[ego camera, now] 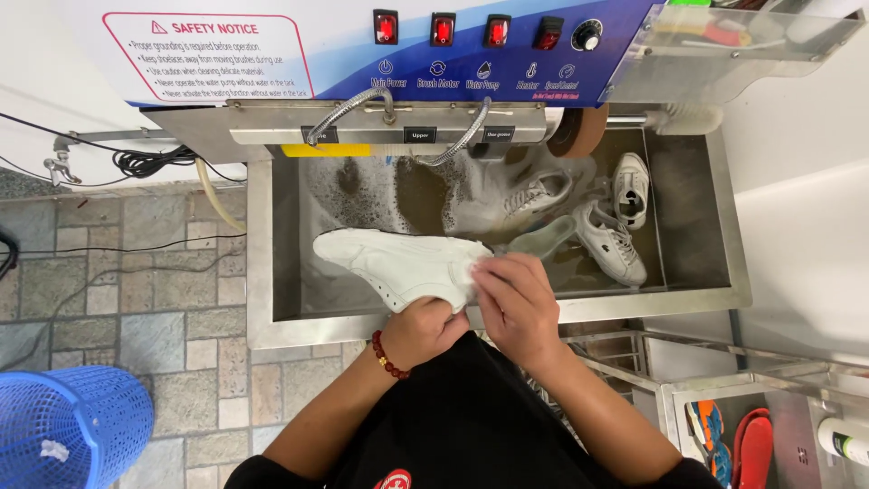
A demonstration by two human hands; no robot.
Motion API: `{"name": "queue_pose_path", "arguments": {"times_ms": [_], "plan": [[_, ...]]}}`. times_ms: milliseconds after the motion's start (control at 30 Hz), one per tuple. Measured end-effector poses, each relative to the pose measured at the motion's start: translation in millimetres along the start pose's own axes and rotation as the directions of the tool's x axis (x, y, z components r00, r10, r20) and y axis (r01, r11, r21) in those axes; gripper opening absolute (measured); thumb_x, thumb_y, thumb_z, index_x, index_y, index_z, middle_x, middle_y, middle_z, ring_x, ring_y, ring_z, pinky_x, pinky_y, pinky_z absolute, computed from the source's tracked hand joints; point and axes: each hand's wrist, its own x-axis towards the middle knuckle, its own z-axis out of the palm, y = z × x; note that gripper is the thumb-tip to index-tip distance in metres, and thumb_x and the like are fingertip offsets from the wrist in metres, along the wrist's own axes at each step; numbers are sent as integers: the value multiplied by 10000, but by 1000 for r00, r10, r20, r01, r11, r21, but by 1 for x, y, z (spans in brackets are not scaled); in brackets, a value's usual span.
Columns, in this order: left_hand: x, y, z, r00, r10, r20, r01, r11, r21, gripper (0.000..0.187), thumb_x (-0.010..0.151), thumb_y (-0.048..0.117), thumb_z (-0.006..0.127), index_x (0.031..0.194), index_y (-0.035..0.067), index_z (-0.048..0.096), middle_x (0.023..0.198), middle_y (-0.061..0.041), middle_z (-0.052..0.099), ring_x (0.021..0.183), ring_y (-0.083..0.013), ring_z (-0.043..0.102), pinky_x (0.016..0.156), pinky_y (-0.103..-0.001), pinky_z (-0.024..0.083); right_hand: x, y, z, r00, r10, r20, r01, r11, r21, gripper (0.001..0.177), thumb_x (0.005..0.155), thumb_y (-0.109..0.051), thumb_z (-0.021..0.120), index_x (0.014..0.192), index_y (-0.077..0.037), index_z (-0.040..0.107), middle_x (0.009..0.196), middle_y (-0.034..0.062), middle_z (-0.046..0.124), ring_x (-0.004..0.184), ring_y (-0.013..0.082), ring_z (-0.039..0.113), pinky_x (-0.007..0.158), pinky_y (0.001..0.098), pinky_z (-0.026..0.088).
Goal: Clean a pair of white sneakers using a specialized shoe washing machine and manual detailing.
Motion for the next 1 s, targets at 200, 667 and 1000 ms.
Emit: {"name": "queue_pose_path", "arguments": {"times_ms": [200,667,1000], "plan": [[2,-4,0,1000,-14,26,14,1000,11,137,806,96,796,861,-6,723,823,-141,702,759,-313,695,697,-409,561,-13,-3,3,1000,13,-2,-13,999,50,317,760,73,776,1063,-4,728,1107,122,679,1011,327,635,871,401,548],[6,6,-7,995,-104,-1,103,986,-132,114,833,52,726,919,-20,705,823,-147,696,746,-333,673,676,-420,538,-13,-4,1,995,43,-85,-39,998,43,291,800,110,768,1066,8,709,1094,134,669,990,332,665,854,394,559],[4,8,-11,930,-358,84,346,777,-527,143,926,69,682,1012,-36,727,850,-75,676,711,-169,596,650,-309,475,-7,-10,5,979,18,-202,-8,999,50,326,770,135,790,1053,3,700,1081,147,649,973,323,663,817,389,567]]}}
